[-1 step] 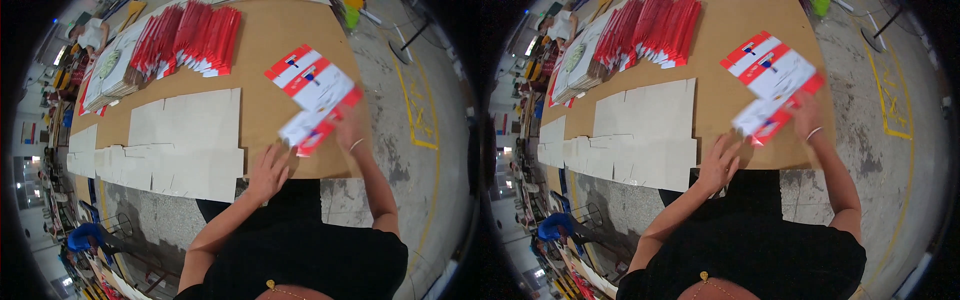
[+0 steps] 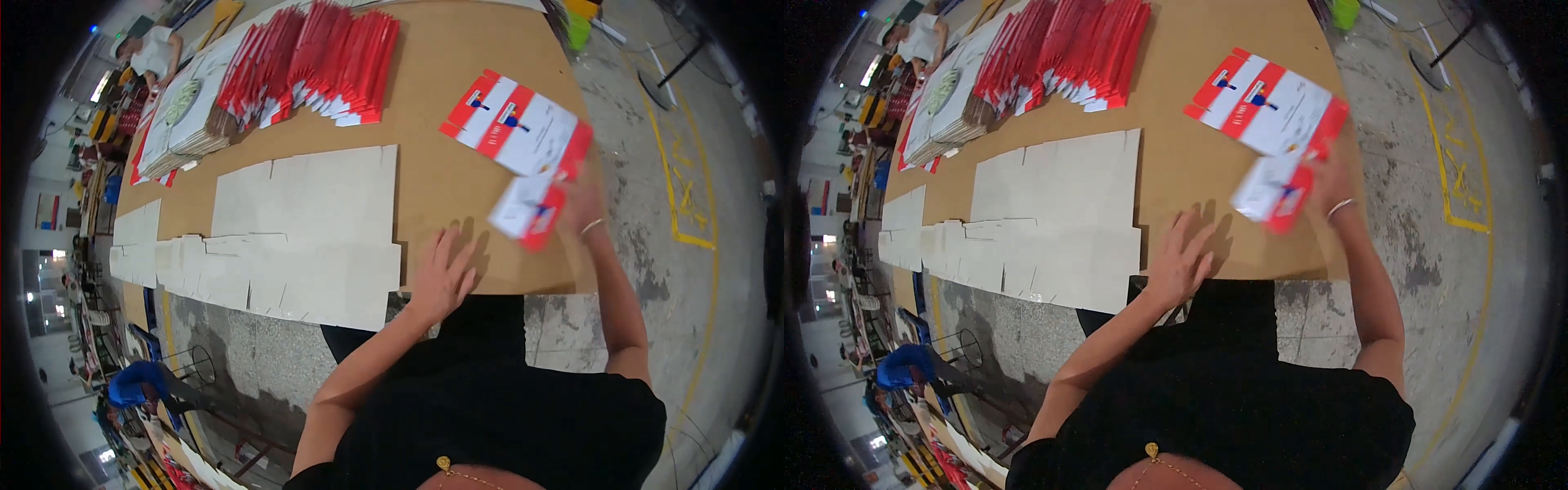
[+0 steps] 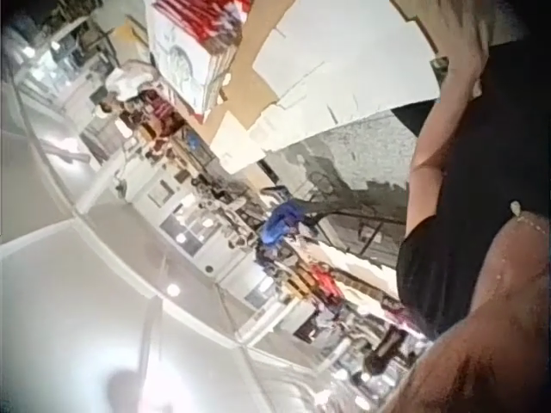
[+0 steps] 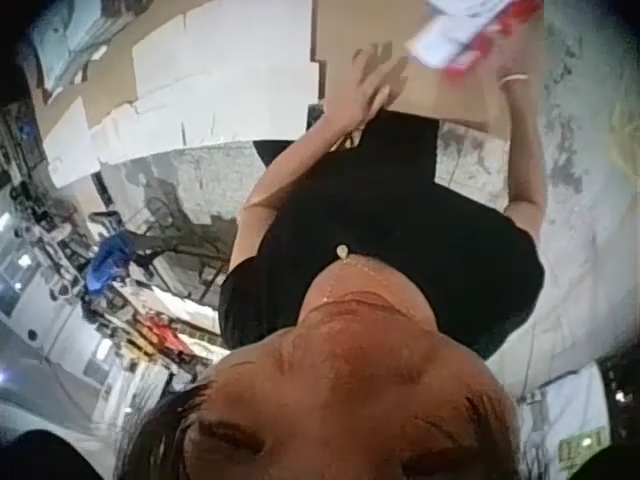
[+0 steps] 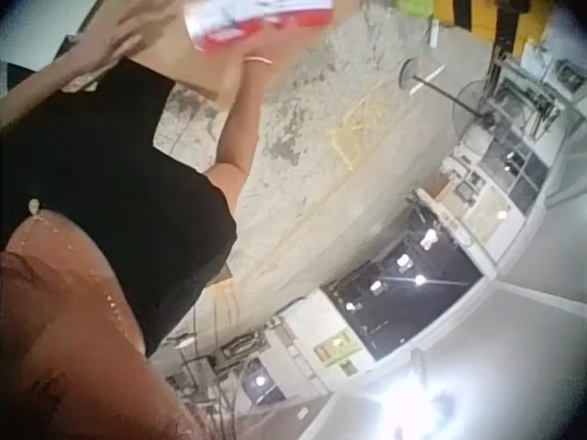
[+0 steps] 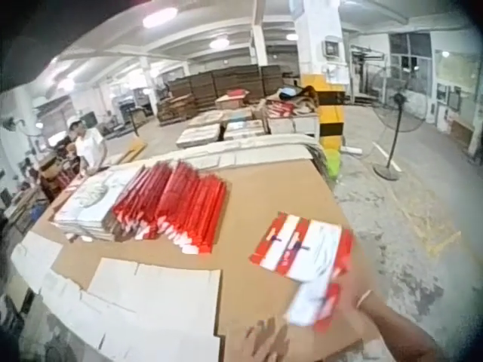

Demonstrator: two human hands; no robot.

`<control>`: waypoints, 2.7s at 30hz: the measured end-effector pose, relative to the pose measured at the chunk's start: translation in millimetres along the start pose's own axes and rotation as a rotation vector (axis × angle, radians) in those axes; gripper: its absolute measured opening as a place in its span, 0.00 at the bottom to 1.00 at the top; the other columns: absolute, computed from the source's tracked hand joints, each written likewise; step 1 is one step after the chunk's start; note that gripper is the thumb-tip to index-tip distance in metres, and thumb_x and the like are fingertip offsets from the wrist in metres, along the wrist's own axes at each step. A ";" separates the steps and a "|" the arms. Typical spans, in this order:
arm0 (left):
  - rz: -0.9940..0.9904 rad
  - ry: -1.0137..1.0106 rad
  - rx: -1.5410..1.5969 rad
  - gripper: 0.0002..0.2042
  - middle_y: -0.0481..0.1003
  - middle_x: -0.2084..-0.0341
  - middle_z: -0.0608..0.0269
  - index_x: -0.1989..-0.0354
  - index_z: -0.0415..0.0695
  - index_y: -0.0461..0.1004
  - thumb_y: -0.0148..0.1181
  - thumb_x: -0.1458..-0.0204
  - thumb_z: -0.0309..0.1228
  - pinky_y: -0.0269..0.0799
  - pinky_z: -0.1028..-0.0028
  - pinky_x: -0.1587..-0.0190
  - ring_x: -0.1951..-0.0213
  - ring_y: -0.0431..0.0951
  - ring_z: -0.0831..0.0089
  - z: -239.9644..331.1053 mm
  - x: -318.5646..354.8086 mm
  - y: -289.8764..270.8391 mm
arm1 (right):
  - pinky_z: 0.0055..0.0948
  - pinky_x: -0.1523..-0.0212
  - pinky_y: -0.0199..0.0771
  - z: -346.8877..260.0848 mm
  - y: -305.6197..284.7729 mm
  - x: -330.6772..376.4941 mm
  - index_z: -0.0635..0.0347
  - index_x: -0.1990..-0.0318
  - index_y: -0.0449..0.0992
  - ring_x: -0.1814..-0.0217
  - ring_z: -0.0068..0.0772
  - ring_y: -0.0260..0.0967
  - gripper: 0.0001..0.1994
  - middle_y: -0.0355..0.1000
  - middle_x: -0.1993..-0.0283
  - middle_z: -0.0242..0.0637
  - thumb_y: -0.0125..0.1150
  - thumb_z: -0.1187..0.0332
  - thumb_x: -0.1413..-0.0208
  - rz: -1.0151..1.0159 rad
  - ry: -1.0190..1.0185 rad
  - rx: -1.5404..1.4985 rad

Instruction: Assembling and stacking paper or cardboard product components at a workstation.

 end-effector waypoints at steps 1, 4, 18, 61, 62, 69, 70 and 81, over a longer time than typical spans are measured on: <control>0.020 0.001 0.006 0.24 0.60 0.41 0.44 0.41 0.45 0.67 0.59 0.46 0.37 0.60 0.51 0.38 0.39 0.60 0.41 -5.4 -4.5 14.6 | 0.40 0.36 0.62 37.6 -3.1 -14.6 0.59 0.39 0.67 0.38 0.49 0.63 0.26 0.69 0.44 0.50 0.63 0.64 0.46 0.092 -0.041 0.114; 0.040 -0.018 -0.092 0.23 0.58 0.40 0.41 0.42 0.43 0.67 0.58 0.46 0.37 0.56 0.51 0.36 0.38 0.56 0.37 -12.5 -13.7 22.9 | 0.37 0.43 0.71 62.3 2.8 -54.0 0.63 0.37 0.62 0.44 0.39 0.70 0.28 0.72 0.46 0.47 0.62 0.67 0.43 0.230 0.401 -0.623; 0.004 -0.034 -0.045 0.23 0.61 0.41 0.41 0.43 0.42 0.67 0.58 0.47 0.34 0.56 0.47 0.37 0.39 0.58 0.37 -21.5 -13.4 19.2 | 0.26 0.50 0.76 -14.9 45.8 -272.2 0.60 0.34 0.61 0.50 0.25 0.73 0.35 0.74 0.46 0.43 0.67 0.76 0.51 -0.427 0.056 -1.059; 0.370 -0.086 -0.753 0.33 0.51 0.35 0.38 0.36 0.55 0.62 0.64 0.53 0.41 0.53 0.44 0.37 0.38 0.52 0.28 -245.4 -269.1 -187.8 | 0.55 0.29 0.35 -308.7 174.0 -391.0 0.40 0.26 0.41 0.23 0.60 0.34 0.51 0.39 0.24 0.55 0.60 0.37 0.54 0.154 0.208 -0.745; 0.300 -0.190 -0.818 0.33 0.48 0.33 0.38 0.35 0.57 0.62 0.62 0.52 0.47 0.51 0.42 0.36 0.37 0.50 0.27 -261.9 -283.8 -191.2 | 0.56 0.29 0.35 -311.8 172.9 -391.0 0.40 0.26 0.40 0.23 0.61 0.35 0.51 0.39 0.25 0.56 0.61 0.38 0.54 0.148 0.214 -0.747; 0.041 -0.443 -0.970 0.34 0.45 0.30 0.43 0.33 0.64 0.61 0.59 0.51 0.54 0.73 0.54 0.55 0.54 0.71 0.45 -328.4 -300.1 -173.6 | 0.56 0.28 0.33 -313.0 170.9 -385.9 0.41 0.26 0.38 0.23 0.63 0.33 0.51 0.37 0.25 0.58 0.61 0.42 0.53 0.117 0.172 -0.760; 0.062 -0.423 -0.966 0.33 0.46 0.31 0.43 0.34 0.64 0.61 0.58 0.50 0.54 0.73 0.53 0.55 0.54 0.72 0.45 -329.7 -293.7 -172.0 | 0.55 0.28 0.33 -311.1 169.6 -385.8 0.41 0.26 0.37 0.23 0.63 0.33 0.51 0.37 0.25 0.58 0.62 0.42 0.53 0.114 0.166 -0.773; 0.070 -0.444 -0.888 0.34 0.43 0.28 0.52 0.33 0.65 0.60 0.60 0.51 0.50 0.67 0.47 0.50 0.48 0.66 0.44 -333.8 -240.3 -193.7 | 0.53 0.28 0.35 -330.9 151.2 -387.9 0.47 0.26 0.33 0.23 0.62 0.32 0.50 0.35 0.25 0.61 0.48 0.32 0.48 0.069 0.166 -0.510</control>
Point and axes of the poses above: each hand's wrist, its own x-axis away from the middle knuckle, its own y-axis out of the palm, z = x × y, the point moved 4 cm from there along -x, towards the middle knuckle
